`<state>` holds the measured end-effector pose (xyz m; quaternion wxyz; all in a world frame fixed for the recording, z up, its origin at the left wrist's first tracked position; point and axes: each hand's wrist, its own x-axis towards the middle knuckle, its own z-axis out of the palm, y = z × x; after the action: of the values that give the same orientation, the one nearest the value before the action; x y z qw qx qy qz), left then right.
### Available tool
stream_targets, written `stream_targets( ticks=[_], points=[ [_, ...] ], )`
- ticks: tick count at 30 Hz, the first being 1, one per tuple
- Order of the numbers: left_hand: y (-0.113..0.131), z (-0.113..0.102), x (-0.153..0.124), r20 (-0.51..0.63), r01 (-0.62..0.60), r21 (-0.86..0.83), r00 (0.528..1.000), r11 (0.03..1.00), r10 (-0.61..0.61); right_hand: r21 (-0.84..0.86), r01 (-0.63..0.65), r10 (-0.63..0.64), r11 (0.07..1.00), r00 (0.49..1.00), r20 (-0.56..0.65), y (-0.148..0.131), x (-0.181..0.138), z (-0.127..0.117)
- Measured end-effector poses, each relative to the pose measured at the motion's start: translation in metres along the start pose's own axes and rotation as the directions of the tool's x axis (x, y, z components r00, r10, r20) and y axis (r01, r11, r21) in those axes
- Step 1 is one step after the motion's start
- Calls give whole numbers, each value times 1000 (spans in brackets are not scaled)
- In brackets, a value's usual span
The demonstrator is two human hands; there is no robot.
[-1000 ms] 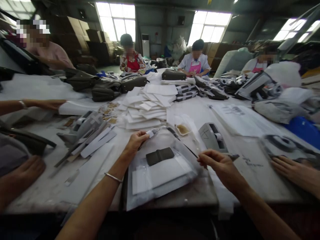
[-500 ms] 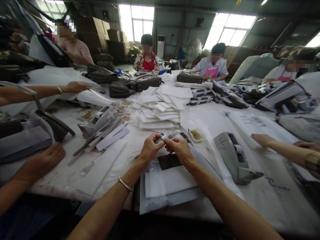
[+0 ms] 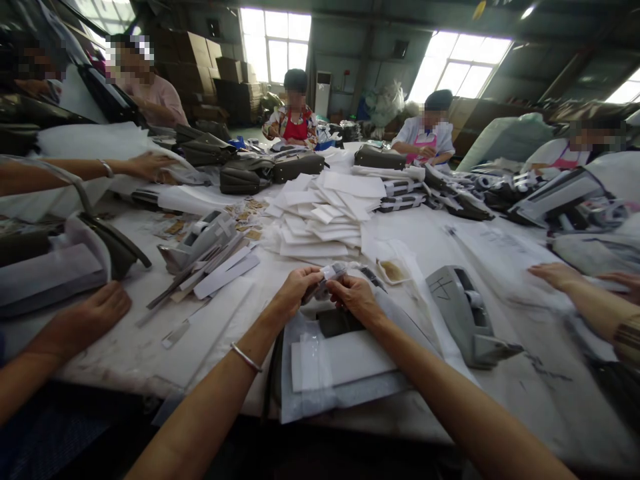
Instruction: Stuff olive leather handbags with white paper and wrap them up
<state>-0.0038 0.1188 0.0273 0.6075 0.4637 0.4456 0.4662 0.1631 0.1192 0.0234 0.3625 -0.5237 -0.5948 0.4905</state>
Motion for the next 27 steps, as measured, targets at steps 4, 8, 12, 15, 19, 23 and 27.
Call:
stream_targets(
  ticks=[4,8,12,15,19,23,27],
  points=[
    [1,-11,9,7,-3,78,1000,997,2,-146,-101,107,984,994,34,-4,11,2],
    [2,-17,17,16,-22,263,1000,965,18,-376,-176,229,910,968,99,-16,26,-10],
    [4,-24,30,-57,-52,530,994,846,96,-692,7,81,722,992,95,-34,19,-39],
    [5,-30,39,-81,-56,720,983,692,164,-622,60,-16,781,997,76,-46,-16,-70],
    [3,-31,49,-53,-26,884,987,467,155,-308,-299,353,903,925,139,-34,-102,-104],
    [3,-28,62,-8,-9,963,998,270,61,90,-716,674,692,686,276,8,-185,-101],
    [8,-27,72,70,-71,986,997,148,9,609,-672,676,421,681,284,29,-202,-68]
  ],
)
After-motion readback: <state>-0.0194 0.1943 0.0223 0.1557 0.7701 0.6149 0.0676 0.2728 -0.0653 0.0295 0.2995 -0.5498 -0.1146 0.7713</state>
